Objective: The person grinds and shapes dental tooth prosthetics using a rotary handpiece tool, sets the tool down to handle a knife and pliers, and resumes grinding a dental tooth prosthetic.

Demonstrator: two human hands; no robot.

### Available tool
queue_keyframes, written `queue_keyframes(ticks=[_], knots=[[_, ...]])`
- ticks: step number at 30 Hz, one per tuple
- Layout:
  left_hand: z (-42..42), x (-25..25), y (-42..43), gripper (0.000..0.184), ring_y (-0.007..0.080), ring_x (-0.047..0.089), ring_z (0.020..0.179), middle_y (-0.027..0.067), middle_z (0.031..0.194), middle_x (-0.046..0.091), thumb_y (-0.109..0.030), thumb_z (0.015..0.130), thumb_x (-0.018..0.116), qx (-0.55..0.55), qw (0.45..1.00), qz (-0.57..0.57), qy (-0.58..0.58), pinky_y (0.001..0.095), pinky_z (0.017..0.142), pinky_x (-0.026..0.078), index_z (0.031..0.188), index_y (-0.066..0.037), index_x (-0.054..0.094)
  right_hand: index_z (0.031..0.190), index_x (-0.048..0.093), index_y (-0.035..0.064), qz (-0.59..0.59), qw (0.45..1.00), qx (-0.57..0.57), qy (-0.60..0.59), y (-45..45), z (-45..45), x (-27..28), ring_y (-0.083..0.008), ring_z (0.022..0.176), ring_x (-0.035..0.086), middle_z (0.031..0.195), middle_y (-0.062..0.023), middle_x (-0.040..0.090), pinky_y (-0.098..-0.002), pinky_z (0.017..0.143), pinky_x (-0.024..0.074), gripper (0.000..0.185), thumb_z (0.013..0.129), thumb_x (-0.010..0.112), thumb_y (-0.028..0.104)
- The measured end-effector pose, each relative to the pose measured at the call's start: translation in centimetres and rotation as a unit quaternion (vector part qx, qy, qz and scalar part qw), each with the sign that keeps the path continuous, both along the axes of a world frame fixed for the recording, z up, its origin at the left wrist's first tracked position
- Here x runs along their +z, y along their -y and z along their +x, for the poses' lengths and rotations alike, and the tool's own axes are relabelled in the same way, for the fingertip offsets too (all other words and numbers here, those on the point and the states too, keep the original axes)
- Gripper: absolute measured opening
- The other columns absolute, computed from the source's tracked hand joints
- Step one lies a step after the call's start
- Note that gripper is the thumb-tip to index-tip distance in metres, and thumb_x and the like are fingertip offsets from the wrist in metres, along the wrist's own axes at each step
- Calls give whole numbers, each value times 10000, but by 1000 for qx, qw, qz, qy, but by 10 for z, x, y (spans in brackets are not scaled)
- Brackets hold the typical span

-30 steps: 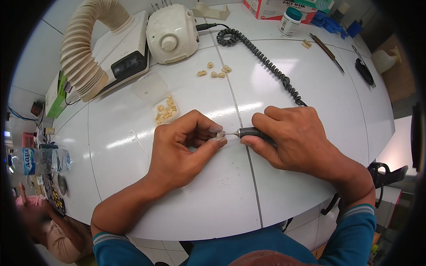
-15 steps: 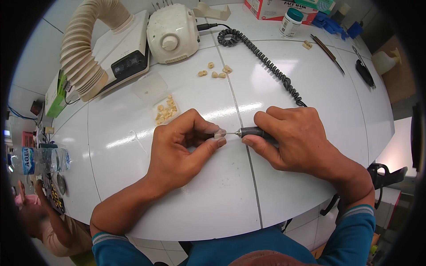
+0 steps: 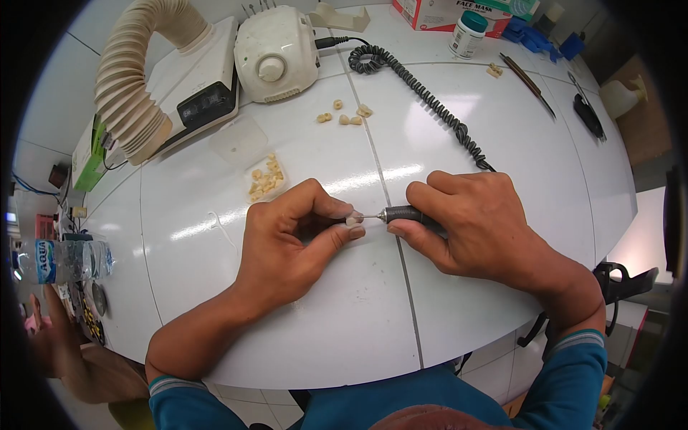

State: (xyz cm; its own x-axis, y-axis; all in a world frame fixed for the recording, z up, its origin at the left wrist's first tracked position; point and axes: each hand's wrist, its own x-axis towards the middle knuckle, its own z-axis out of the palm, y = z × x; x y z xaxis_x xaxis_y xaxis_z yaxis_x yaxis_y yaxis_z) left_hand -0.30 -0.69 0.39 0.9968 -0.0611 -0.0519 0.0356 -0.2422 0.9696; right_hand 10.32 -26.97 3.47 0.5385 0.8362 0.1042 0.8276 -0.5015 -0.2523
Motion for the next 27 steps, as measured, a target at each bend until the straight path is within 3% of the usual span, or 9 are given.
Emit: queue_keyframes(ticks=[6, 9, 15, 24, 27], knots=[[0, 0, 1, 176, 212, 799, 1143, 156, 1138, 788, 141, 994, 770, 1, 1000, -12, 2, 367, 1069, 671, 1111, 40, 686, 956, 767, 94, -4, 1000, 1, -6, 0, 1, 0, -257, 535, 677, 731, -82, 703, -407, 480, 485, 441, 1092, 721, 511], [0, -7, 2, 122, 121, 795, 981, 123, 1039, 841, 56, 995, 827, 21, 999, -22, 44, 274, 854, 651, 1048, 44, 718, 955, 765, 93, -10, 1000, -3, -7, 0, 1, 0, -257, 535, 678, 726, -80, 701, -404, 479, 486, 449, 1093, 715, 517], [2, -13, 7, 178, 115, 777, 991, 121, 1125, 834, 29, 993, 837, 56, 994, -71, 67, 271, 842, 644, 1083, 17, 685, 951, 760, 79, 20, 1000, -7, -6, 1, 2, -3, -278, 551, 693, 737, -92, 717, -413, 492, 509, 450, 1090, 726, 505], [1, -4, 4, 177, 79, 746, 903, 61, 998, 795, 1, 970, 868, 42, 998, -4, 56, 248, 799, 623, 1084, 1, 733, 946, 756, 74, 15, 1000, -11, -18, 0, 2, -1, -280, 554, 699, 736, -94, 724, -414, 494, 512, 457, 1091, 729, 507], [0, 1, 1, 207, 133, 791, 1017, 82, 1103, 764, 90, 991, 813, 23, 1000, 10, 17, 276, 926, 665, 1149, 17, 701, 944, 754, 76, 16, 1000, -11, -15, 0, 2, -1, -275, 546, 694, 731, -90, 721, -410, 489, 507, 457, 1090, 731, 508]])
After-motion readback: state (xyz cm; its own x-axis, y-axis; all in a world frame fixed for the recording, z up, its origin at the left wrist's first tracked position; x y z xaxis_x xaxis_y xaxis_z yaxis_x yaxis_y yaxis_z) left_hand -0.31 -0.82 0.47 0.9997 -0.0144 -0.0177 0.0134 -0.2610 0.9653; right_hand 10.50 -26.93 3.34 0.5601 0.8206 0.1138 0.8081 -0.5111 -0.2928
